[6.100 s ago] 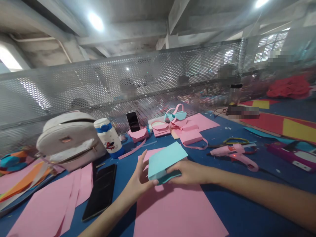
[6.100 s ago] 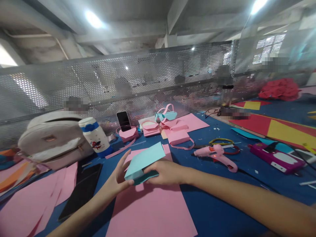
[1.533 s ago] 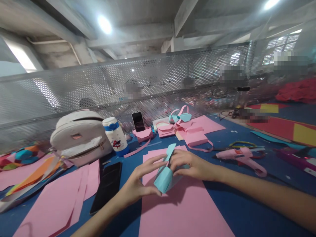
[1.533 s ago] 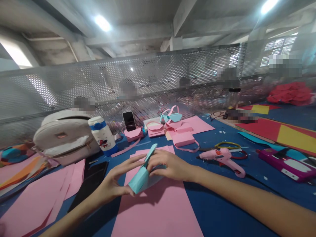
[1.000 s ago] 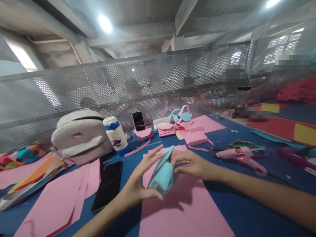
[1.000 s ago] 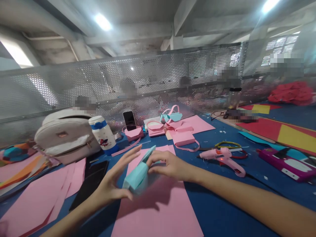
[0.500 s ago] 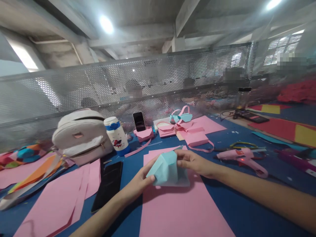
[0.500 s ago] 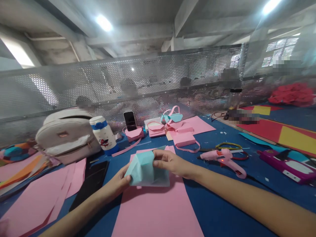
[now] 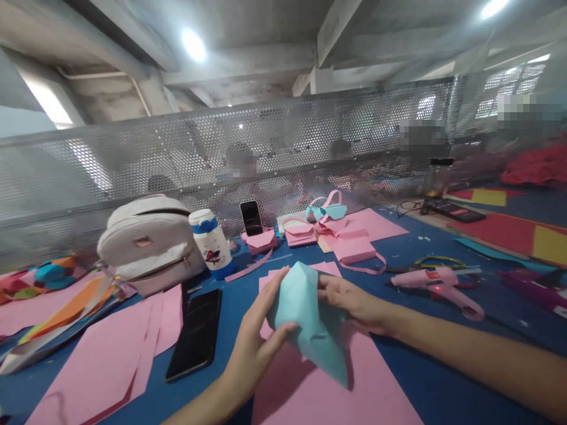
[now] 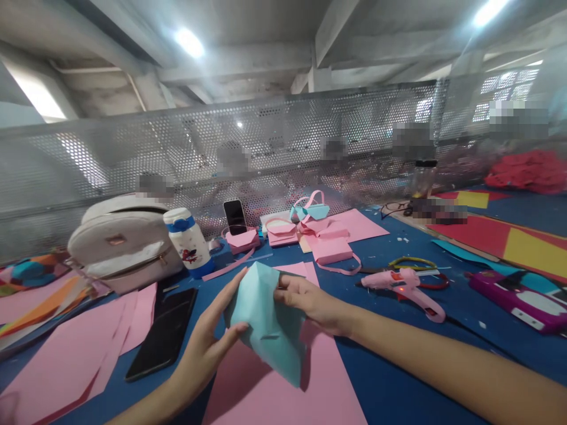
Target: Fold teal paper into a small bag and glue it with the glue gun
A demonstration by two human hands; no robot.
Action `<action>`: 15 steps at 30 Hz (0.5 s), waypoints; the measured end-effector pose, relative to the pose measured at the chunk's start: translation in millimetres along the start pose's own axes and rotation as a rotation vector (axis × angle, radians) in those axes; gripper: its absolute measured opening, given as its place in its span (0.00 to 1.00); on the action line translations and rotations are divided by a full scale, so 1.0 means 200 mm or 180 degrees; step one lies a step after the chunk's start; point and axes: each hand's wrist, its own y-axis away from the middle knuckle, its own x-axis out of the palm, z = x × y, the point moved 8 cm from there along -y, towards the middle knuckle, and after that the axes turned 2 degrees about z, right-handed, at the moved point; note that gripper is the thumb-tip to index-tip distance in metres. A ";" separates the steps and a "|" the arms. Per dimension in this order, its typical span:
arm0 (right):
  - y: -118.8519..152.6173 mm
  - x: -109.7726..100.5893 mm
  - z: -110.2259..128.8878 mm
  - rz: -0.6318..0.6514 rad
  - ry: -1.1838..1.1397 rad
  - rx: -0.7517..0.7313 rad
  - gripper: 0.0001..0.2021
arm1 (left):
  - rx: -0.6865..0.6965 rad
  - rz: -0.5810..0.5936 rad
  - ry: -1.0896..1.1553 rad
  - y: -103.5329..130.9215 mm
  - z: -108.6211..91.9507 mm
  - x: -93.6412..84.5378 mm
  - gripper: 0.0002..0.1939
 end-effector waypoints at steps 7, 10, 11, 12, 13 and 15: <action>0.01 0.03 -0.03 -0.0026 -0.0408 0.0126 0.25 | 0.0226 0.0101 -0.0180 0.03 0.02 0.03 0.38; 0.02 0.04 -0.02 -0.0012 -0.0308 0.0074 0.24 | 0.0161 0.0221 -0.0248 0.03 0.01 0.05 0.47; 0.02 0.05 -0.01 0.0004 -0.0247 0.0052 0.23 | 0.0148 0.0239 -0.0294 0.04 0.00 0.06 0.50; 0.02 0.05 -0.01 0.0022 -0.0192 0.0036 0.23 | 0.0136 0.0240 -0.0354 0.04 -0.01 0.06 0.53; 0.02 0.06 -0.01 0.0032 -0.0142 0.0024 0.23 | 0.0135 0.0233 -0.0429 0.04 -0.02 0.07 0.56; 0.02 0.06 -0.01 0.0057 -0.0013 0.0024 0.25 | 0.0138 0.0212 -0.0609 0.05 -0.03 0.07 0.58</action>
